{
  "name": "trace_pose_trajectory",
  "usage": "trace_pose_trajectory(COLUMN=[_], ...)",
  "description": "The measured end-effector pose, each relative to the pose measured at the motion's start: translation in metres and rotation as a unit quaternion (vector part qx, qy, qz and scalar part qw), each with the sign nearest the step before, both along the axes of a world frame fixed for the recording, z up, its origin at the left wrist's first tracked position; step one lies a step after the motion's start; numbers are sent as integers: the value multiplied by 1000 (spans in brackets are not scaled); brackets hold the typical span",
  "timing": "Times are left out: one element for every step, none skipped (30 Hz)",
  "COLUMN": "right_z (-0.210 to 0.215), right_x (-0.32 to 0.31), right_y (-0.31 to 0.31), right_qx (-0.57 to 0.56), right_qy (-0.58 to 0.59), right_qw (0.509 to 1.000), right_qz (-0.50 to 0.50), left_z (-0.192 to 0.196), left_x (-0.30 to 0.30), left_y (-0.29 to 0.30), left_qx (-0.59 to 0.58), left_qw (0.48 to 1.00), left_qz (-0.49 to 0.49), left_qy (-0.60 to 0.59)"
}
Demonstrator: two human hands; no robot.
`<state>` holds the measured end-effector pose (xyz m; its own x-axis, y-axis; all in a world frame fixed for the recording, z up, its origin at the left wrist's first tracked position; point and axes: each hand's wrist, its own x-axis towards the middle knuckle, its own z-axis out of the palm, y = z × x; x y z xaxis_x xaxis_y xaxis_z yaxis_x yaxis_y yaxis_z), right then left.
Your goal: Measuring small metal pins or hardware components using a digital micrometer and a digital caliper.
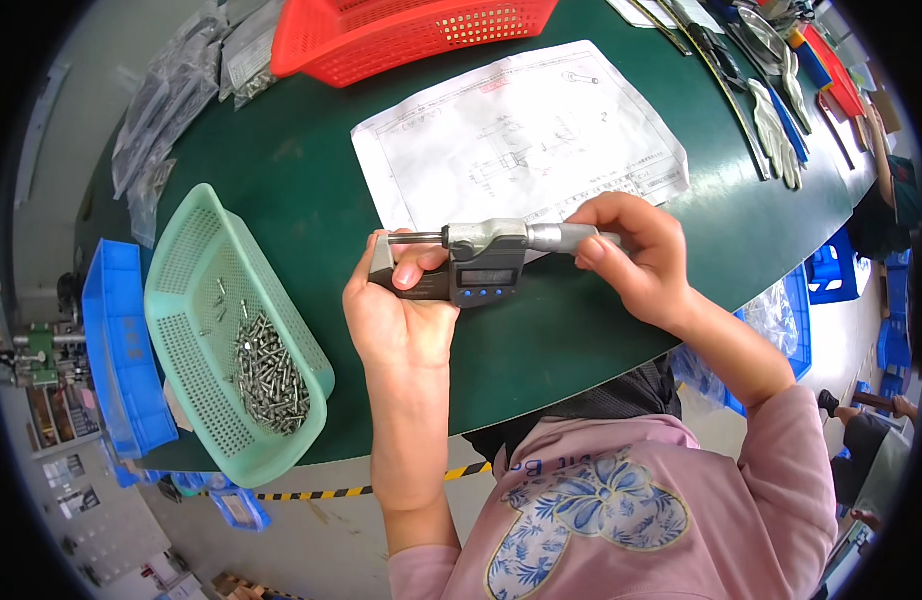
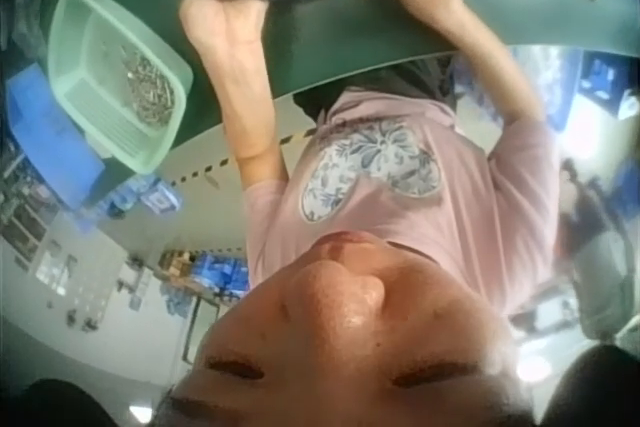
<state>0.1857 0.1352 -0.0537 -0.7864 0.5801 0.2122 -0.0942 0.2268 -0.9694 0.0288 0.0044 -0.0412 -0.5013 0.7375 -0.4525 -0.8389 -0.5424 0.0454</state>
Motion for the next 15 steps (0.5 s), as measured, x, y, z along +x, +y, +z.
trace_pose_trajectory(right_z=[2, 4, 6, 7, 7, 6, 6, 5, 5, 5, 6, 8, 9, 8, 7], right_x=[-2, -3, -4, -5, -6, -7, -7, -8, -8, -8, -9, -10, -12, -12, -13], right_y=[-3, -3, -4, -4, -4, -5, -6, -6, -7, -7, -10, -12, -15, -18, -21], right_qx=[-74, -74, -122, -171, -171, -186, -202, -202, -223, -243, -244, -297, -349, -349, -353], right_qy=[0, 0, -14, -28, -28, -26, -23, -23, -11, 1, 1, -16, -33, -33, -53], right_qw=[997, 997, 992, 984, 984, 982, 979, 979, 974, 970, 970, 954, 935, 935, 932], right_qz=[18, 17, 24, 31, 30, 29, 29, 27, 26, 25, 24, 37, 49, 48, 70], left_z=[1, 2, 2, 2, 3, 1, -2, -4, -4, -3, -4, -3, -1, 0, 0], left_x=[0, 0, 0, 1, 1, 0, -1, -2, -2, -2, -2, -2, 0, 0, 0], left_y=[1, 0, 0, 0, 0, -1, -2, -1, -1, 0, 0, -1, -1, 0, 0], left_qx=[-4, -8, -8, -14, -20, -20, -13, -5, -4, -6, -9, -10, -18, -26, -26], left_qw=[1000, 1000, 1000, 1000, 1000, 1000, 1000, 999, 999, 999, 1000, 1000, 999, 999, 999], left_qz=[5, 11, 11, 14, 17, 17, 18, 18, 17, 15, 13, 13, 16, 17, 16], left_qy=[-2, -4, -4, 3, 9, 10, 20, 30, 30, 28, 26, 26, 30, 34, 34])
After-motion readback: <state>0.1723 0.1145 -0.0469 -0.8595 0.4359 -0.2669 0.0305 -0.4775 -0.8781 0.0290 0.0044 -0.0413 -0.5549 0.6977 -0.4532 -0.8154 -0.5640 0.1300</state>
